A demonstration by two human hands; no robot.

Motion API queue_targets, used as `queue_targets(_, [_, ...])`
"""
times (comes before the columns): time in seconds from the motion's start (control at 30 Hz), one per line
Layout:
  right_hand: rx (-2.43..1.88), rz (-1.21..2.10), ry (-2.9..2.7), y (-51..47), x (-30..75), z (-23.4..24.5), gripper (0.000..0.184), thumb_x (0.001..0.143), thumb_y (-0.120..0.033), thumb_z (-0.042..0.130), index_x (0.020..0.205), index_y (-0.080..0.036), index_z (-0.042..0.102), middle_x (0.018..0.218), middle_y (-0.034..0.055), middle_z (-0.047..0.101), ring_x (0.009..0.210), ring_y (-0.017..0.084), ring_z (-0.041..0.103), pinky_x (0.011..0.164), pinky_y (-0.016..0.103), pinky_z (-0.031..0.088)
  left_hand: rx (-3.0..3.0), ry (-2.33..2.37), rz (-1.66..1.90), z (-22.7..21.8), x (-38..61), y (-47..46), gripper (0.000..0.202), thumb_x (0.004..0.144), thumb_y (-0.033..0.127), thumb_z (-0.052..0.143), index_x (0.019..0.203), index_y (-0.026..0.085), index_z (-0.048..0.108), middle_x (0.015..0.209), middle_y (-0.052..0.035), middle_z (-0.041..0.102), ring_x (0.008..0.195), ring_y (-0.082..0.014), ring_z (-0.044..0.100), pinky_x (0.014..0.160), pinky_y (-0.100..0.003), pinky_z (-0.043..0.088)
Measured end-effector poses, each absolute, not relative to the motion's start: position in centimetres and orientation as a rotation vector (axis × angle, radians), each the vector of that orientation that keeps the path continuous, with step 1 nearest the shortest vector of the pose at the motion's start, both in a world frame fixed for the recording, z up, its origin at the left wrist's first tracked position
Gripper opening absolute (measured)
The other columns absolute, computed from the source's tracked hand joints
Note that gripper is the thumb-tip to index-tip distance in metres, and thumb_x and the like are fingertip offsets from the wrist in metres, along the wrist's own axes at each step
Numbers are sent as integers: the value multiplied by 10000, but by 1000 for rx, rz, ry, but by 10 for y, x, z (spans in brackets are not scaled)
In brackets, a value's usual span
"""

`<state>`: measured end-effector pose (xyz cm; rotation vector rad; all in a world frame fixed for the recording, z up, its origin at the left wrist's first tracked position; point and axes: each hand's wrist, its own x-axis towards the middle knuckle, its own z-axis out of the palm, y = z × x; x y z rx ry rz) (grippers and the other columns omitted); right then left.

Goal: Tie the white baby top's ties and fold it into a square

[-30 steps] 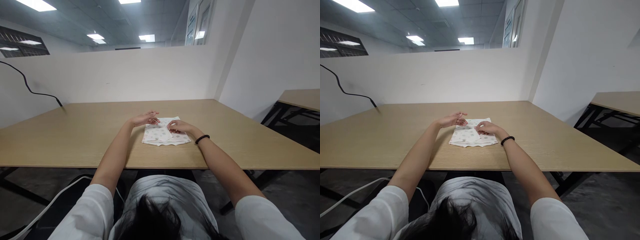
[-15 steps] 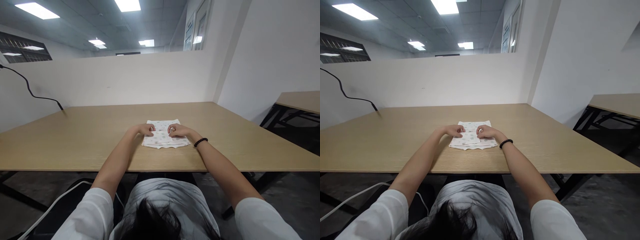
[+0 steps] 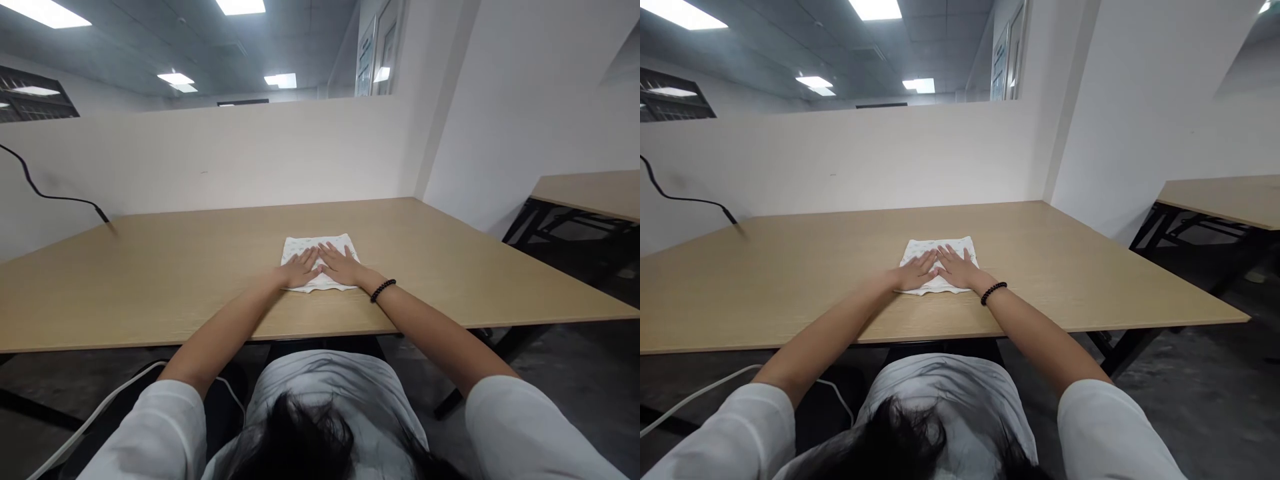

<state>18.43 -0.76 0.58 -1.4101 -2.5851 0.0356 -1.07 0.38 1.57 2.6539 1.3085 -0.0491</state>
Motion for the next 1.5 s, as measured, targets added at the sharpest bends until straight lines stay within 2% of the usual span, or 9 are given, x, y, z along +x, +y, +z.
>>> queue_targets(0.13, [-1271, -159, -2458, -33, 204, 32, 701, 1018, -568, 295, 1610, -204, 198, 1670, 120, 149, 1544, 317, 50, 1188, 641, 40, 2696, 1398, -17, 40, -37, -17, 994, 920, 751, 183, 1603, 46, 30, 1659, -157, -24, 1543, -293, -47, 1236, -472, 21])
queue_targets(0.3, [-1323, 276, -2609, -81, 244, 17, 789, 958, -697, 372, 1584, -222, 307, 1628, 130, 284, 1501, 339, 254, 1217, 577, 99, 2548, 1305, -181, 37, -71, -63, 1069, 858, 843, 273, 1605, 90, 141, 1655, -171, 104, 1534, -314, 149, 1230, -458, 143])
queue_targets(0.47, [-1254, 370, -2634, -129, 263, 2, 911, 878, -717, 532, 1599, -233, 257, 1640, 106, 251, 1514, 311, 226, 1246, 506, 82, 2680, 1277, 93, 18, -85, -118, 1044, 788, 818, 507, 1574, 161, 307, 1614, -179, 306, 1477, -359, 290, 1202, -475, 239])
queue_targets(0.6, [-1156, 366, -2564, -161, 274, -5, 824, 834, -599, 682, 1547, -303, 393, 1583, 75, 392, 1464, 306, 353, 1241, 504, 186, 2809, 1080, 389, 7, -94, -147, 770, 809, 607, 658, 1476, 267, 484, 1381, -147, 572, 1263, -340, 516, 1086, -475, 407])
queue_targets(0.77, [-1004, 426, -2339, -176, 285, -17, 351, 993, -360, 459, 1264, -364, 682, 1270, 58, 700, 1190, 242, 640, 1097, 452, 436, 2755, 871, 613, -1, -103, -152, 422, 903, 219, 469, 1270, 288, 665, 1105, -109, 683, 1041, -255, 613, 947, -407, 493])
queue_targets(1.03, [-1156, 624, -1804, -102, 264, 33, 431, 818, -589, 672, 952, -183, 732, 936, 98, 749, 865, 262, 680, 728, 342, 545, 2066, 1249, 848, 25, -87, -102, 461, 922, 568, 457, 837, 163, 661, 755, -43, 660, 734, -219, 606, 652, -304, 489])
queue_targets(1.27, [-1428, 698, -1797, 5, 252, 18, 321, 770, -421, 719, 893, -126, 689, 751, 47, 684, 685, 186, 615, 583, 262, 449, 1848, 1498, 717, 36, -72, -13, 361, 835, 415, 616, 1057, 134, 581, 953, -105, 702, 856, -256, 655, 712, -325, 514])
queue_targets(1.37, [-1577, 428, -1870, 12, 254, 3, 302, 788, -298, 704, 1030, -118, 687, 976, 116, 716, 881, 239, 656, 765, 329, 505, 2019, 1674, 640, 26, -69, -3, 492, 849, 350, 607, 1256, 104, 481, 1104, -176, 677, 1025, -307, 651, 882, -406, 516])
queue_targets(1.5, [-1507, 17, -1995, -4, 246, 2, 432, 921, -329, 559, 1304, -133, 593, 1348, 190, 596, 1282, 319, 515, 1070, 449, 398, 2418, 1709, 803, 16, -57, -13, 599, 928, 417, 489, 1429, 108, 376, 1503, -225, 426, 1429, -323, 366, 1173, -440, 287])
